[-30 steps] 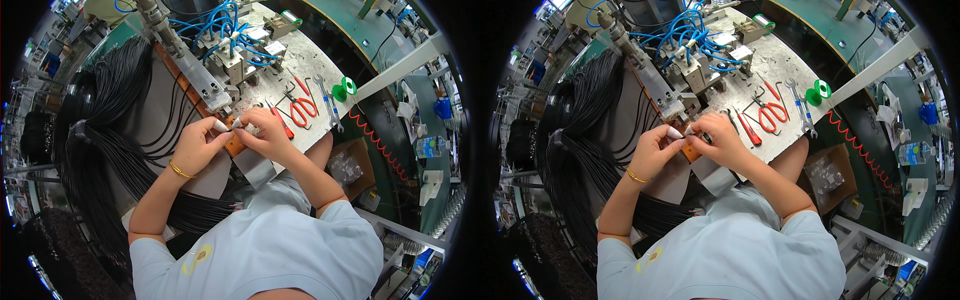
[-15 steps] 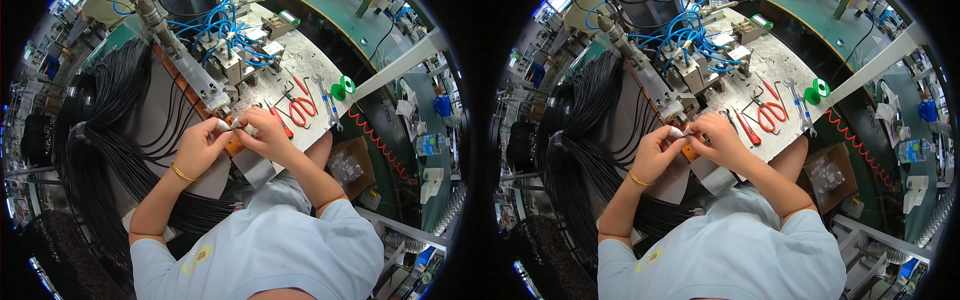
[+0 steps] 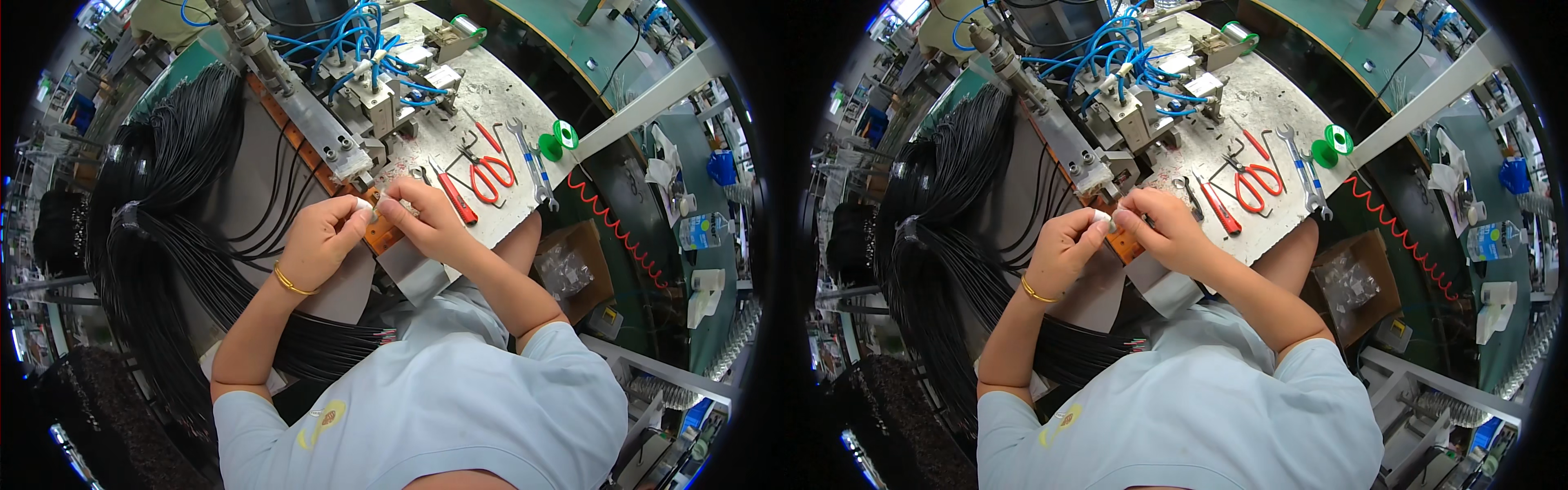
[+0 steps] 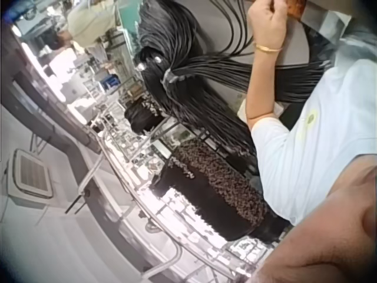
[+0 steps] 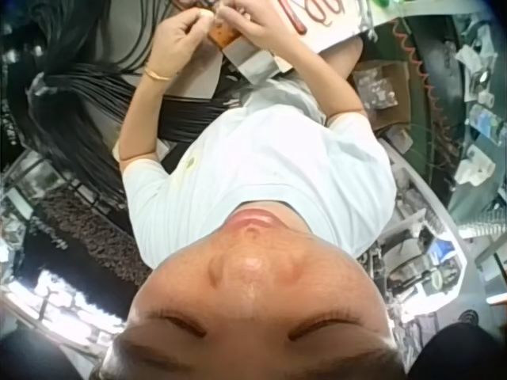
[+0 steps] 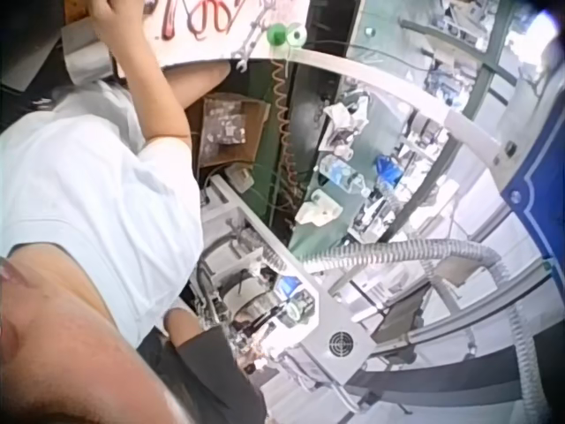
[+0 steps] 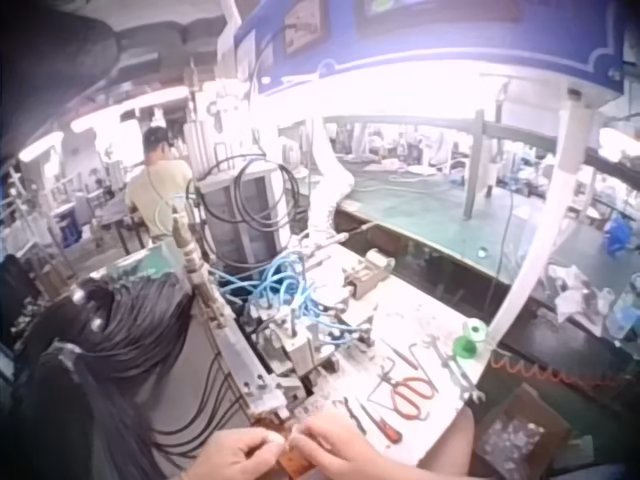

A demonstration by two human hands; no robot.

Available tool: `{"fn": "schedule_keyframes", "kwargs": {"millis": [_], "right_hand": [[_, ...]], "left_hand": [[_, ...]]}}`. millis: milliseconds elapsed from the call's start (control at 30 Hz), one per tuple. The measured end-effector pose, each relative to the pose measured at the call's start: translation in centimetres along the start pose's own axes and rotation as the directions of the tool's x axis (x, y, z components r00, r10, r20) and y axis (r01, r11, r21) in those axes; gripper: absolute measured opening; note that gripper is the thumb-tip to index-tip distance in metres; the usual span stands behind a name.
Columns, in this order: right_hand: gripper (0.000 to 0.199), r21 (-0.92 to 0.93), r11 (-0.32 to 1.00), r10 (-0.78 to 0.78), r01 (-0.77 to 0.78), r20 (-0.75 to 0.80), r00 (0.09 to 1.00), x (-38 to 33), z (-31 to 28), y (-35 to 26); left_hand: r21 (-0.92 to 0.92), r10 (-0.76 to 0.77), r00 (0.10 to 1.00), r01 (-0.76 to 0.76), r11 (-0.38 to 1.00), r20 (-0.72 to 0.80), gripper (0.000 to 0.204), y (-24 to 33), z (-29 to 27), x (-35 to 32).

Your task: The person attaches connectors onto wire ends by hand and positions them into a machine fixture, periodically rearranging bundles of cables on the workbench.

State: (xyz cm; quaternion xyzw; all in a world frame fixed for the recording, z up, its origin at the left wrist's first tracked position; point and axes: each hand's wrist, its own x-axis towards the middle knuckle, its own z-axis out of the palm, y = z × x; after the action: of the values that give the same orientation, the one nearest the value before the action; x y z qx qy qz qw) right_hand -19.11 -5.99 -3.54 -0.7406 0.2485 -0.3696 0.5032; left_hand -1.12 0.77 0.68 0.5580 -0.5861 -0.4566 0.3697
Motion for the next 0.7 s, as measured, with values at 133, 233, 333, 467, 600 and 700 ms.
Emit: {"fn": "schedule_keyframes", "kwargs": {"millis": [133,233,333,467,600,700], "right_hand": [[0.020,-0.005,1.000,0.016,-0.016,0.046,0.999,-0.5,-0.8,1.6],[0.018,0.005,0.999,-0.053,0.053,0.010,0.999,0.1,-0.3,0.3],[0.019,0.042,0.999,0.010,-0.010,-0.007,1.000,0.1,-0.3,0.7],[0.022,0.011,0.984,0.179,-0.179,-0.003,0.984,0.0,-0.6,3.1],[0.023,-0.046,0.982,0.184,-0.183,0.012,0.983,0.7,-0.6,5.9],[0.024,0.213,0.933,0.280,-0.290,0.077,0.957,0.9,-0.3,7.2]], "left_hand": [[0.024,-0.002,1.000,0.002,1.000,0.003,0.023,-0.2,0.1,0.0],[0.049,0.014,1.000,-0.013,0.999,-0.013,0.023,-0.3,0.2,0.0],[0.168,0.092,0.995,-0.086,0.982,-0.030,0.023,-0.7,0.2,0.1],[0.342,0.016,0.999,-0.002,0.940,-0.039,0.022,-1.3,-0.3,0.5],[0.474,-0.019,0.993,0.072,0.878,-0.114,0.020,-1.5,0.1,0.7],[0.555,0.012,0.988,0.075,0.828,-0.152,0.018,-1.3,0.3,0.7]]}}
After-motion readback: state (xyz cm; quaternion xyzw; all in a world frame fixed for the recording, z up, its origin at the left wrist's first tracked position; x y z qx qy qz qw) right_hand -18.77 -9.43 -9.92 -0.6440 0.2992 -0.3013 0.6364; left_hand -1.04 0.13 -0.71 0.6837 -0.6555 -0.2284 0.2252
